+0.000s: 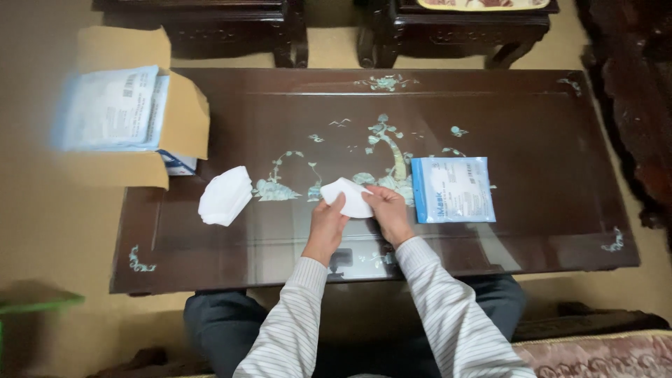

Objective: Manually unfolding face masks and inserting them into individual plastic packaging sleeves.

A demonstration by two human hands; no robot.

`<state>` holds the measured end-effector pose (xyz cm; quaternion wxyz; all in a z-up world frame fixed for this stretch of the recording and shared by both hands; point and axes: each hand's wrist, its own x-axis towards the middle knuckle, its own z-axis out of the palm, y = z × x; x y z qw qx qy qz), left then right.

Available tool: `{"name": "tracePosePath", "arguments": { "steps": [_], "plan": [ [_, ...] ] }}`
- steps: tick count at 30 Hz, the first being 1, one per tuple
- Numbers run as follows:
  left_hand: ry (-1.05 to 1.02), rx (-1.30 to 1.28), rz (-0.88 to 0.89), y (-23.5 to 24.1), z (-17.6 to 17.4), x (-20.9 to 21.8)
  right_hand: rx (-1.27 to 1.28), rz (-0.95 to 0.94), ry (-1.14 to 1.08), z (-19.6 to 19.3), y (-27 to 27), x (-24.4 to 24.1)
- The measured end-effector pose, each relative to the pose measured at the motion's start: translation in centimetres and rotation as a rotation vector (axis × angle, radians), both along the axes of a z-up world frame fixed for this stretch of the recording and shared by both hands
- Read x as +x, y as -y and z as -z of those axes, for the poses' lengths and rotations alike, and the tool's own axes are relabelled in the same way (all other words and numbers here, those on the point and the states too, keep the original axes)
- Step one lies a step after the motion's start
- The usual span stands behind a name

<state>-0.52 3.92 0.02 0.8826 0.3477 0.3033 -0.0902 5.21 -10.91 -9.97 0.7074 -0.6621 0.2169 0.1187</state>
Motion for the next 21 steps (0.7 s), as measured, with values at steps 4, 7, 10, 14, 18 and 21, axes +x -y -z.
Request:
{"name": "tracePosePath", "arguments": {
  "steps": [4, 7, 10, 14, 18, 21],
  "plan": [
    [-0.097, 0.121, 0.001, 0.6, 1.2, 0.7, -0.463, -0.123, 0.168, -5.7, 0.9, -1.7],
    [-0.112, 0.138, 0.047, 0.1, -1.3, 0.4, -0.883, -0.037, 0.75, -8.3, 3.4, -2.2],
    [-0.106, 0.154, 0.056, 0.1, -1.5, 0.2, -1.185, -0.027, 0.946, -6.9, 9.1, -0.6],
    [-0.104, 0.166, 0.048, 0.2, 0.5, 0.4, -1.321, -0.126, 0.803, -6.1, 11.9, -1.2],
    [-0.093, 0.193, 0.075, 0.1, 0.0, 0.1, -1.389, -0.205, 0.755, -4.8, 12.4, -1.4],
    [-0.084, 0.195, 0.086, -0.1, -0.2, -0.1, -1.447, -0.189, 0.803, -3.3, 12.6, -1.0]
  ]
}}
